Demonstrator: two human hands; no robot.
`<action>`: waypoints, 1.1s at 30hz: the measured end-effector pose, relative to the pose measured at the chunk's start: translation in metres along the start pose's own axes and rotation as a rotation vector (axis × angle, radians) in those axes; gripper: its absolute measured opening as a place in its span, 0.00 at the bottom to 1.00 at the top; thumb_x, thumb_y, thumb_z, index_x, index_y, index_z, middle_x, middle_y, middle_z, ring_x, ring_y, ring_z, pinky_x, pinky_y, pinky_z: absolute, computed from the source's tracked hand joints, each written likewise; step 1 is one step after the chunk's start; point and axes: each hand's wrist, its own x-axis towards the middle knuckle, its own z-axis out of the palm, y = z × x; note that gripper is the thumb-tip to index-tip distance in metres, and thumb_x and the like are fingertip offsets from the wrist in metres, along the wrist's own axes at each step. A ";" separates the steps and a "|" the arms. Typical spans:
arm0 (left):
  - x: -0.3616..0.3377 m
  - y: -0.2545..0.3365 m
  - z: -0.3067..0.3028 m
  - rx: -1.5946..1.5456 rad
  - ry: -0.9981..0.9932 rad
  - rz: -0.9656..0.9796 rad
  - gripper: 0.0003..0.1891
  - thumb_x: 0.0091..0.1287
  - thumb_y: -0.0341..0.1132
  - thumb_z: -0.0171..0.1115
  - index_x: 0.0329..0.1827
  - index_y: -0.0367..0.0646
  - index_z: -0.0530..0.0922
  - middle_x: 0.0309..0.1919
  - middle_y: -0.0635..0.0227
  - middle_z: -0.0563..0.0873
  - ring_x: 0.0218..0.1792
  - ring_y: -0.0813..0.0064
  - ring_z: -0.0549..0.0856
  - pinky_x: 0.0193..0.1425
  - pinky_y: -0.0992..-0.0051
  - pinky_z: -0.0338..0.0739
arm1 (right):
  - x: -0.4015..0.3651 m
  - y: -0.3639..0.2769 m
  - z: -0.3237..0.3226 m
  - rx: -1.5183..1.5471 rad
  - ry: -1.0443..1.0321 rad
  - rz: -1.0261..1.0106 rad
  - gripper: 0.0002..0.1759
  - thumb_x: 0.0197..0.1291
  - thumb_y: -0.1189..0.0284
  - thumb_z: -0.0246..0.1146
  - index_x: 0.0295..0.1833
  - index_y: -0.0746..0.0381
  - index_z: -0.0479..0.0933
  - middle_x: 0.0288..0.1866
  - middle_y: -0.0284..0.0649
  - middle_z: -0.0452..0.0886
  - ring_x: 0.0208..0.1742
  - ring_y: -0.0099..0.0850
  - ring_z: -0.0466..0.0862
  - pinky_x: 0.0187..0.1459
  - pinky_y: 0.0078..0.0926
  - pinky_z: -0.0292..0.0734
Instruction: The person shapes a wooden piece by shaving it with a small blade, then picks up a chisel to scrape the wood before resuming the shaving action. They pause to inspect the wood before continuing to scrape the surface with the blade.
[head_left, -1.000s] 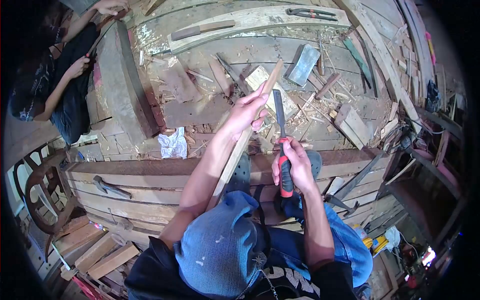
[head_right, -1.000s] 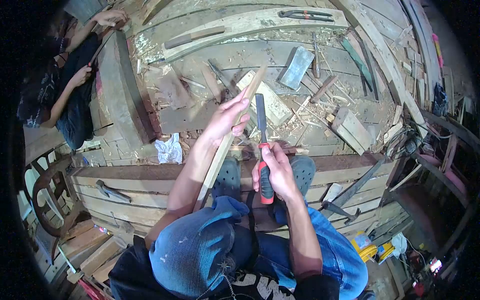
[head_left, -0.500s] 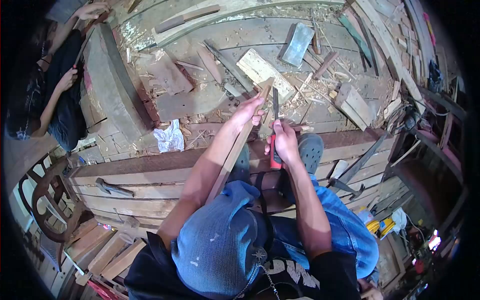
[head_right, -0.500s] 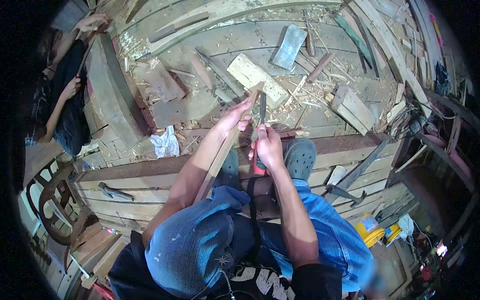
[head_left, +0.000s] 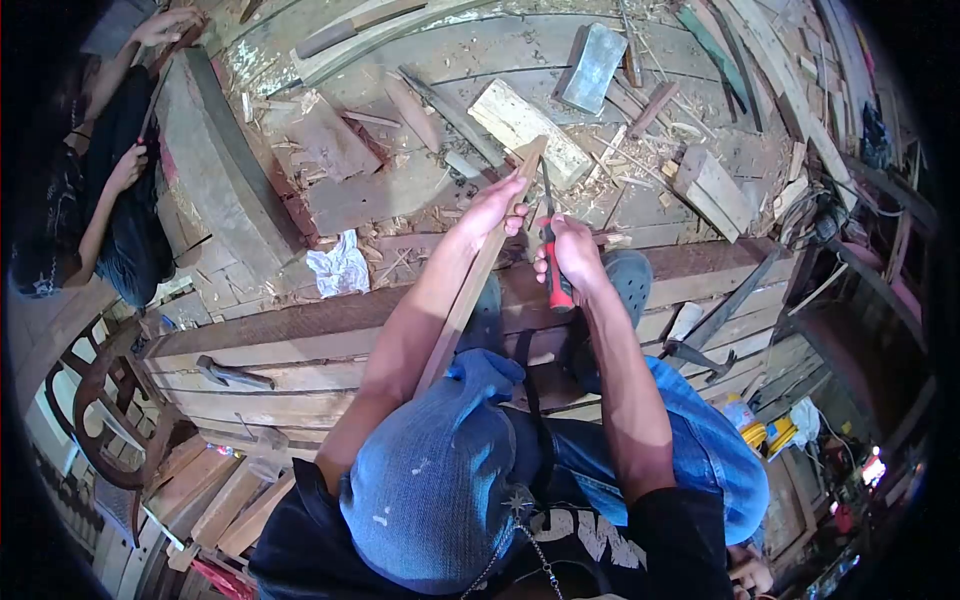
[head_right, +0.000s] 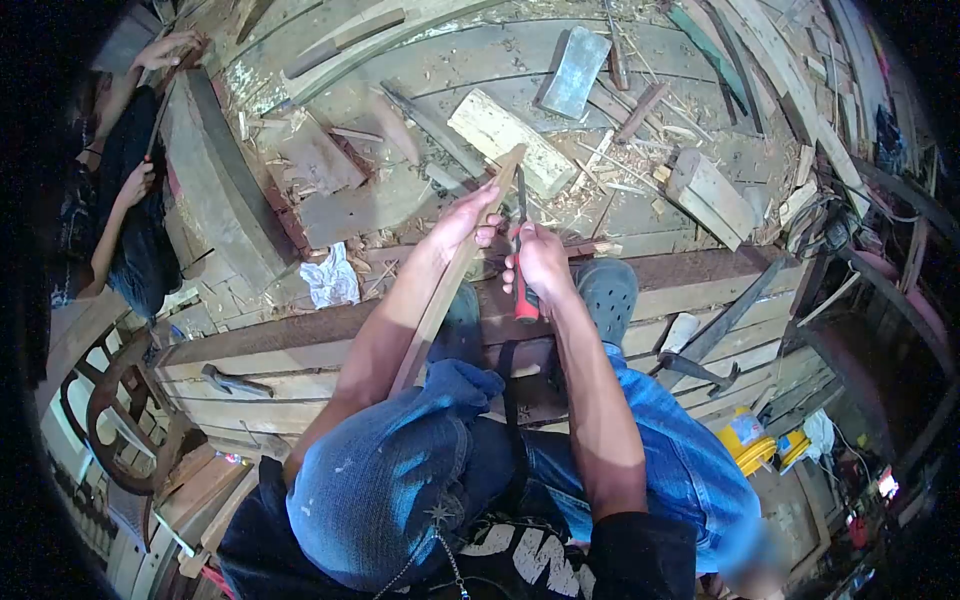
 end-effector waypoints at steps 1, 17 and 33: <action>0.000 0.001 0.001 0.001 0.000 0.000 0.25 0.71 0.41 0.53 0.70 0.55 0.62 0.28 0.71 0.70 0.14 0.86 0.64 0.15 0.89 0.61 | 0.000 -0.002 0.001 0.001 -0.001 -0.001 0.19 0.72 0.60 0.41 0.50 0.63 0.68 0.22 0.37 0.71 0.16 0.26 0.72 0.18 0.27 0.72; 0.004 0.011 0.013 1.283 0.278 0.273 0.25 0.74 0.44 0.38 0.34 0.29 0.77 0.19 0.56 0.83 0.19 0.67 0.84 0.29 0.67 0.80 | -0.002 -0.003 0.014 -0.119 0.080 -0.038 0.19 0.73 0.60 0.40 0.44 0.65 0.68 0.20 0.36 0.68 0.14 0.25 0.70 0.16 0.27 0.71; 0.028 -0.009 -0.008 1.195 0.321 0.344 0.26 0.72 0.48 0.37 0.36 0.38 0.80 0.33 0.46 0.83 0.42 0.45 0.81 0.50 0.54 0.73 | 0.023 0.009 0.039 -0.648 0.198 -0.224 0.22 0.69 0.65 0.44 0.36 0.77 0.69 0.21 0.53 0.78 0.18 0.42 0.82 0.20 0.38 0.79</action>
